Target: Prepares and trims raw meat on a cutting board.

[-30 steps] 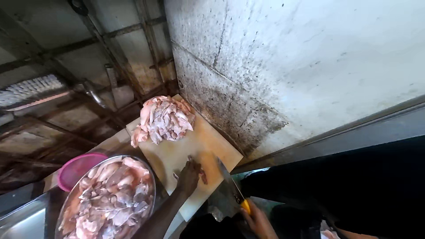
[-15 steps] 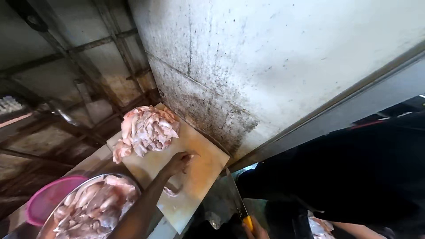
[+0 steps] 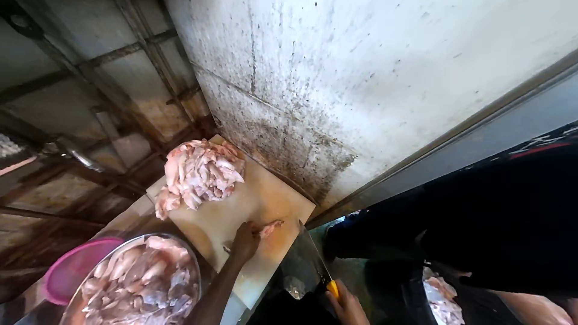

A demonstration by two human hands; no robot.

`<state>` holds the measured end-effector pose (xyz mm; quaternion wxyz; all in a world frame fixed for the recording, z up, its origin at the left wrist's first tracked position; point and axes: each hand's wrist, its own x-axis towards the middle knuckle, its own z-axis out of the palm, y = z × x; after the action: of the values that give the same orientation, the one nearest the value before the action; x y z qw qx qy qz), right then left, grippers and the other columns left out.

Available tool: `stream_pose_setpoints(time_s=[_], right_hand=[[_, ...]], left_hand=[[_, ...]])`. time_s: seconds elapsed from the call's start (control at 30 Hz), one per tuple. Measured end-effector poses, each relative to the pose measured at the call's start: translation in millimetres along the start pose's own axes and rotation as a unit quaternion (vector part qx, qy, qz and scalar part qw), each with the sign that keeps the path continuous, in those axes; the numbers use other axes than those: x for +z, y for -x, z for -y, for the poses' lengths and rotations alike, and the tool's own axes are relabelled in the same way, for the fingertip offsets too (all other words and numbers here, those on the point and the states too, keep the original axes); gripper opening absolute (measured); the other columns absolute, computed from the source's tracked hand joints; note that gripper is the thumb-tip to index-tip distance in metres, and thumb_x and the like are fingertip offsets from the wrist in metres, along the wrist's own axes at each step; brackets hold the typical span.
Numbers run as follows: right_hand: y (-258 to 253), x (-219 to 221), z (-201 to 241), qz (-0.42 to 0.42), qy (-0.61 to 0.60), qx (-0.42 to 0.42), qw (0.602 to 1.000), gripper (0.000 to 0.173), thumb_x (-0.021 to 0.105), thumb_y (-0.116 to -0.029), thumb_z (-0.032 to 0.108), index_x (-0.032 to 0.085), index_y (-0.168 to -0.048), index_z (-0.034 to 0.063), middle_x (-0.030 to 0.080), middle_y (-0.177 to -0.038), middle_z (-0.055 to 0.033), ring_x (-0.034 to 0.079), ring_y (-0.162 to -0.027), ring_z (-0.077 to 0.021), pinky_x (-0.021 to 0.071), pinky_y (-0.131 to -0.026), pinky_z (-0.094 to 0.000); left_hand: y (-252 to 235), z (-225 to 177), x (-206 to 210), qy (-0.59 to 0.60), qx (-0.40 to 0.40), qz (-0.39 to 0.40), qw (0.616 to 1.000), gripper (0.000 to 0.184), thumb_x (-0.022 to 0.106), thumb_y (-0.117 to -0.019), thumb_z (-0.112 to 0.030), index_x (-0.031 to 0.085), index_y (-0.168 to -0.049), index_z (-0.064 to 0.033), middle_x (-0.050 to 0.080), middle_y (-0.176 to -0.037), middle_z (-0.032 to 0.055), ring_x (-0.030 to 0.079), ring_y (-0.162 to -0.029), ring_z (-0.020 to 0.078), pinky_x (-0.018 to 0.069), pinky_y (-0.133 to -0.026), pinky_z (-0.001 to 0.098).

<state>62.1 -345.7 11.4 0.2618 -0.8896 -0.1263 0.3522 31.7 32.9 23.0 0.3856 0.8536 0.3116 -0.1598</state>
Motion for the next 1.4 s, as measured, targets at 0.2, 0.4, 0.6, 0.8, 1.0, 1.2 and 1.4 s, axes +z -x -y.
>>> stream_pose_setpoints(time_s=[0.2,0.4,0.6,0.8,1.0,1.2,1.4], right_hand=[[-17,6,19,0.028,-0.03,-0.027,0.999,0.04,0.052,-0.1049,0.043,0.063,-0.126,0.0102,0.07,-0.089,-0.0125,0.07,-0.08,-0.0279,0.058,-0.076,-0.0518],[-51,10,58,0.081,-0.02,-0.033,0.996,0.046,0.044,-0.1055,0.053,0.068,-0.115,0.0147,0.068,-0.083,-0.0072,0.068,-0.075,-0.0235,0.0569,-0.073,-0.0485],[-63,20,60,0.133,-0.002,-0.013,0.991,0.051,0.041,-0.1052,0.056,0.068,-0.116,0.0139,0.07,-0.09,-0.0089,0.069,-0.083,-0.0252,0.057,-0.079,-0.0503],[-64,20,47,0.172,-0.039,0.005,0.984,0.052,0.041,-0.1048,0.057,0.068,-0.105,0.0125,0.065,-0.08,-0.0075,0.065,-0.071,-0.0227,0.0551,-0.069,-0.0475],[-100,15,94,0.179,-0.011,-0.02,0.984,0.055,0.038,-0.1065,0.056,0.065,-0.112,0.0094,0.064,-0.082,-0.0098,0.065,-0.07,-0.025,0.0552,-0.069,-0.0478],[-84,8,54,0.196,0.007,-0.025,0.98,0.056,0.04,-0.1046,0.059,0.066,-0.109,0.0089,0.064,-0.081,-0.0107,0.065,-0.073,-0.0262,0.0545,-0.071,-0.0497],[-102,10,93,0.197,0.007,-0.026,0.98,0.057,0.037,-0.1061,0.058,0.064,-0.113,0.0085,0.064,-0.084,-0.0112,0.065,-0.072,-0.0263,0.0551,-0.07,-0.0491]], left_hand=[[13,-4,7,-0.053,0.014,-0.13,0.99,0.033,0.063,-0.0974,-0.023,0.07,-0.126,-0.009,0.066,-0.128,0.0139,0.059,-0.126,0.0302,0.0484,-0.109,0.0435],[1,-10,27,-0.056,0.045,-0.108,0.992,0.029,0.055,-0.1032,-0.028,0.075,-0.115,-0.0105,0.07,-0.118,0.0099,0.068,-0.113,0.0224,0.0541,-0.102,0.0401],[-1,-11,39,-0.061,0.027,-0.139,0.988,0.03,0.056,-0.1038,-0.03,0.076,-0.116,-0.0114,0.072,-0.116,0.0081,0.07,-0.107,0.0216,0.056,-0.099,0.0397],[-2,-15,34,-0.088,0.028,-0.108,0.99,0.03,0.054,-0.1049,-0.029,0.075,-0.117,-0.0121,0.072,-0.116,0.0085,0.069,-0.109,0.023,0.0555,-0.099,0.0409],[-1,-18,28,-0.115,0.028,-0.096,0.988,0.03,0.053,-0.106,-0.027,0.074,-0.117,-0.0094,0.071,-0.116,0.0099,0.069,-0.11,0.0253,0.0562,-0.097,0.0429],[-4,-20,31,-0.129,0.019,-0.09,0.987,0.03,0.053,-0.1056,-0.029,0.073,-0.118,-0.0103,0.071,-0.116,0.0103,0.07,-0.109,0.0259,0.0568,-0.096,0.0432],[-2,-21,30,-0.15,0.05,-0.088,0.983,0.031,0.05,-0.1067,-0.024,0.073,-0.12,-0.0093,0.071,-0.115,0.0116,0.069,-0.109,0.027,0.0569,-0.095,0.0437]])
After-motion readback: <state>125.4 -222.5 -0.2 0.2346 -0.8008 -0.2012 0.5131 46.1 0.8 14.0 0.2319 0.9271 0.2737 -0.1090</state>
